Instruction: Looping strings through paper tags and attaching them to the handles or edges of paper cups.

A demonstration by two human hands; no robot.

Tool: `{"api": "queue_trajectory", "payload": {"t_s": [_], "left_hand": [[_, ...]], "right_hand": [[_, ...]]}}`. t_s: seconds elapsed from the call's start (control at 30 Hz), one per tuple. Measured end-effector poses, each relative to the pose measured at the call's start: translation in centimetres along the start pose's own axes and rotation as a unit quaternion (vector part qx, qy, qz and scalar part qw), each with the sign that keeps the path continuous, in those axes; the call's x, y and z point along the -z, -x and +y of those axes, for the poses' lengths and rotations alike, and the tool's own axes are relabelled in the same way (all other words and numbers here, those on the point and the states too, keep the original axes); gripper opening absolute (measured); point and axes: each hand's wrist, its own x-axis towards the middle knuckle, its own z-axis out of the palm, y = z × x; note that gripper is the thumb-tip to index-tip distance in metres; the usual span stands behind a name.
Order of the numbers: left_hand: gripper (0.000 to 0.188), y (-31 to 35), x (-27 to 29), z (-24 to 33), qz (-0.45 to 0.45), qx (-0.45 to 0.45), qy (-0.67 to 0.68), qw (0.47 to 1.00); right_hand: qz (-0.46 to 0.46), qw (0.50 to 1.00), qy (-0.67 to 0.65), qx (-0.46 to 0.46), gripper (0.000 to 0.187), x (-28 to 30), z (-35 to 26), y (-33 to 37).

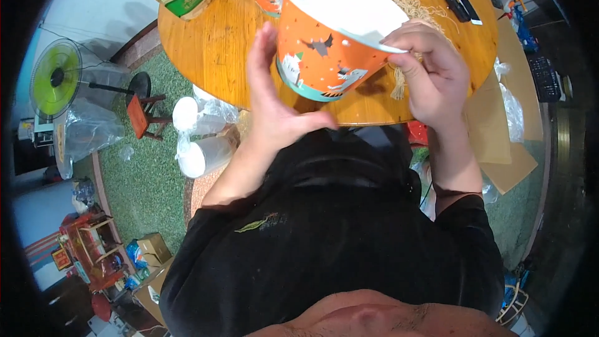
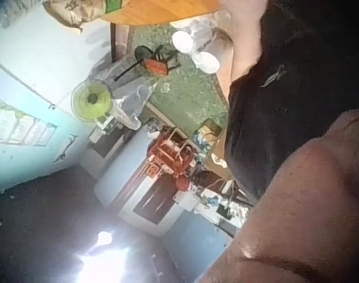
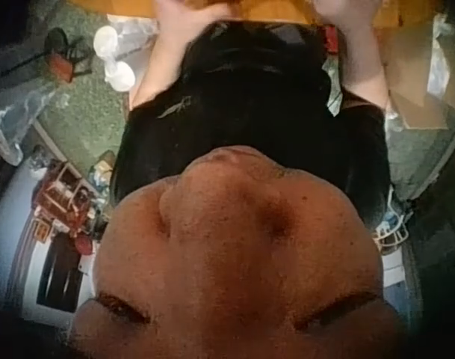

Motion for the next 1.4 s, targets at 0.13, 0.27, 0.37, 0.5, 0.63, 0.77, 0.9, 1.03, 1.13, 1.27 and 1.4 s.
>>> {"api": "queue_trajectory", "payload": {"t_s": [0.13,0.27,0.37,0.5,0.63,0.77,0.9,1.03,1.13,1.27,1.4], "left_hand": [[0.155,0.8,-2.1,0.3,-0.016,0.094,-0.098,0.991],[0.152,2.7,-2.6,-1.2,0.043,0.077,-0.135,0.987],[0.148,4.3,-2.7,-2.4,0.032,0.043,-0.131,0.99],[0.152,6.1,-1.8,-1.8,-0.056,0.109,-0.144,0.982],[0.125,7.1,-0.6,-1.9,0.013,0.068,-0.148,0.987],[0.091,4.4,1.4,-1.3,-0.006,-0.139,-0.332,0.933],[0.049,0.7,1.4,0.5,-0.17,-0.134,-0.361,0.907],[0.041,0.0,0.4,0.2,-0.136,-0.148,-0.347,0.916],[0.033,-0.3,0.0,-0.2,-0.107,-0.161,-0.324,0.926],[0.033,-1.1,-0.5,-0.2,-0.103,-0.161,-0.334,0.923],[0.033,-1.5,-0.8,0.0,-0.099,-0.157,-0.343,0.921]], "right_hand": [[-0.022,0.991,0.085,0.098,0.016,-1.1,0.9,1.0],[0.109,0.978,0.173,-0.048,0.103,-4.3,1.5,4.4],[0.076,0.972,-0.096,-0.203,0.128,-7.1,2.8,7.3],[0.045,0.975,-0.076,-0.204,0.126,-7.9,4.2,7.9],[-0.038,0.98,0.01,-0.195,0.13,-6.3,5.2,7.3],[-0.037,0.984,0.068,-0.158,0.111,-4.5,7.0,7.9],[0.076,0.967,0.144,-0.196,0.034,0.0,9.7,7.7],[0.077,0.936,0.193,-0.283,0.011,3.9,13.0,6.7],[-0.076,0.918,0.348,-0.174,0.014,4.3,13.1,4.8],[-0.196,0.889,0.395,-0.122,0.015,2.8,12.9,3.7],[-0.23,0.877,0.406,-0.116,0.014,2.7,13.2,3.7]]}}
